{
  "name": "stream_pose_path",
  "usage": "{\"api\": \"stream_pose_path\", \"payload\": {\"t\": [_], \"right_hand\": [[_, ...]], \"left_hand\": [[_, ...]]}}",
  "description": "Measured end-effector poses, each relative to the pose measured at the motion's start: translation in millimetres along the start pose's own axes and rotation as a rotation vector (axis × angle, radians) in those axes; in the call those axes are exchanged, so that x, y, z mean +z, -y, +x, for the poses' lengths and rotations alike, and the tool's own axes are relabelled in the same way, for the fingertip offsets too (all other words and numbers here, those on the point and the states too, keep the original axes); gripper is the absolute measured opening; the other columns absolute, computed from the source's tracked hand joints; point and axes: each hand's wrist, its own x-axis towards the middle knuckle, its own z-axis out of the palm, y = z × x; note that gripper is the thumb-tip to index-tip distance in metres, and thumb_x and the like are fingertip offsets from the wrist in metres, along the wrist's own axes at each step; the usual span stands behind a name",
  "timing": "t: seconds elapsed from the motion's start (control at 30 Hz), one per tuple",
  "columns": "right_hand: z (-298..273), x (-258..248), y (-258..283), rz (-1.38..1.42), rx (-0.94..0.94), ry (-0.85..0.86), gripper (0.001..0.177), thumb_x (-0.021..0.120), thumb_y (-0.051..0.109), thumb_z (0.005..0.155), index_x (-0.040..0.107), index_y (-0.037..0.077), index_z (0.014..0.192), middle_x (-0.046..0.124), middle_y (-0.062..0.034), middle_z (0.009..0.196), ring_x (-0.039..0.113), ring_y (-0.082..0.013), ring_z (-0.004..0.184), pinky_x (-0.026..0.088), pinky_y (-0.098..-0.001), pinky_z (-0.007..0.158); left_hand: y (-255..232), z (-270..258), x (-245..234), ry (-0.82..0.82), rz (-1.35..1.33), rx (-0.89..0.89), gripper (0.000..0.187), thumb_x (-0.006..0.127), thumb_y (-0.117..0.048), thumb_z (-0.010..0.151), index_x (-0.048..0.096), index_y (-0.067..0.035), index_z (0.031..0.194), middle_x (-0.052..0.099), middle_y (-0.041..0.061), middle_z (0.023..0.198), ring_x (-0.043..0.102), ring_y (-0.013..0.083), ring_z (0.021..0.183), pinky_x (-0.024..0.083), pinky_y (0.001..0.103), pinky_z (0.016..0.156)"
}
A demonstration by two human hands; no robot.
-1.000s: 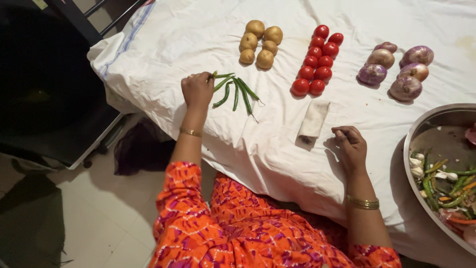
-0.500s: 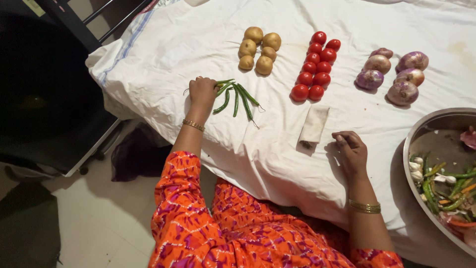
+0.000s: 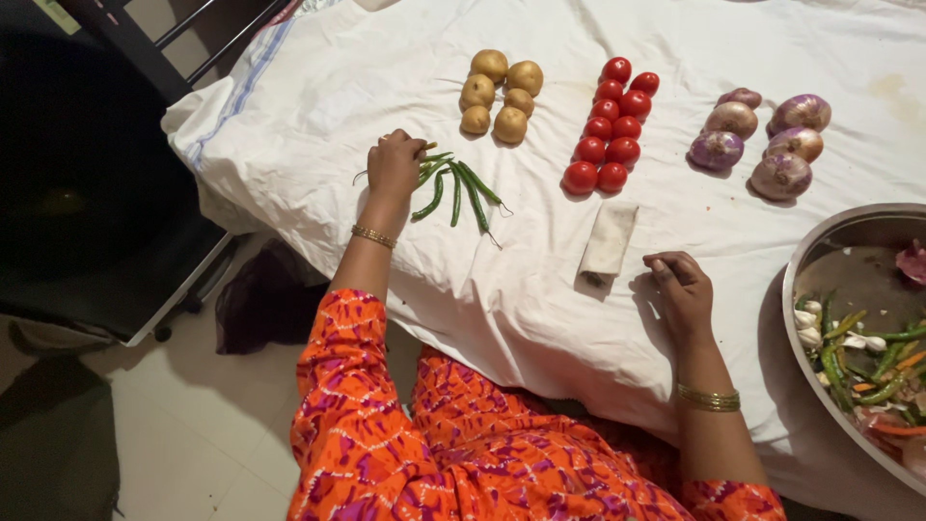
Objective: The person wipes green chilies one by one with a cloth and places them back on the white surface, then moves several vegetables into a metal bowl.
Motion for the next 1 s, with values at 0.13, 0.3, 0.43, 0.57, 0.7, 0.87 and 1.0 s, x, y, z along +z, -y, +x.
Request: {"api": "stream_pose_path", "payload": {"t": [0.13,0.3,0.43,0.57,0.7,0.87,1.0], "right_hand": [[-1,0,4,-0.043,-0.036,0.018,0.013,0.061,0.008,0.103,0.069,-0.002,0.106,0.066,-0.0045,0.099,0.062,-0.0116,0.082,0.053,-0.027,0.074],[-1,5,8,0.002,0.076,-0.029,0.012,0.063,0.01,0.103,0.068,0.0,0.106,0.066,-0.0062,0.084,0.064,-0.0134,0.074,0.052,-0.0274,0.066],[-3,6,10,0.102,0.111,-0.026,0.011,0.063,0.01,0.102,0.066,0.001,0.105,0.066,-0.0063,0.082,0.065,-0.0141,0.073,0.054,-0.028,0.066],[-2,6,9,0.063,0.087,-0.024,0.011,0.062,0.009,0.102,0.066,0.0,0.105,0.066,-0.0062,0.083,0.065,-0.0138,0.073,0.053,-0.0283,0.067],[-3,7,9,0.085,0.073,-0.018,0.01,0.061,0.007,0.103,0.067,0.0,0.107,0.065,-0.005,0.084,0.061,-0.0118,0.074,0.053,-0.0274,0.069],[-8,12,21,0.124,0.131,-0.041,0.011,0.061,0.01,0.103,0.066,0.001,0.106,0.064,-0.0055,0.081,0.062,-0.0131,0.072,0.053,-0.0279,0.065],[-5,10,20,0.128,0.195,-0.068,0.013,0.062,0.013,0.102,0.066,0.001,0.106,0.066,-0.0069,0.081,0.064,-0.0144,0.072,0.051,-0.0282,0.061]], "left_hand": [[-16,10,-8,0.133,0.053,0.037,0.015,0.077,-0.021,0.082,0.081,-0.013,0.095,0.073,0.008,0.088,0.066,0.0304,0.088,0.05,0.047,0.074],[-30,10,-17,0.159,0.058,0.015,0.011,0.078,-0.023,0.086,0.081,-0.013,0.09,0.074,0.008,0.088,0.066,0.0305,0.09,0.051,0.046,0.079],[-27,8,-10,0.154,0.074,0.013,0.011,0.079,-0.024,0.084,0.082,-0.014,0.088,0.073,0.007,0.087,0.066,0.0302,0.089,0.051,0.046,0.079],[-16,11,1,0.119,0.108,0.027,0.011,0.08,-0.025,0.082,0.082,-0.015,0.086,0.072,0.007,0.087,0.066,0.0298,0.089,0.051,0.046,0.077],[-5,18,7,0.089,0.145,0.064,0.006,0.075,-0.017,0.086,0.082,-0.017,0.085,0.072,0.005,0.087,0.065,0.0288,0.089,0.05,0.045,0.076],[-2,23,1,0.154,0.051,0.137,0.016,0.069,-0.005,0.087,0.079,-0.018,0.085,0.072,0.001,0.091,0.063,0.0245,0.098,0.045,0.043,0.088],[-4,38,-2,0.185,0.166,0.234,0.014,0.074,-0.009,0.077,0.078,-0.017,0.087,0.071,0.0,0.094,0.062,0.023,0.103,0.042,0.044,0.093]]}}
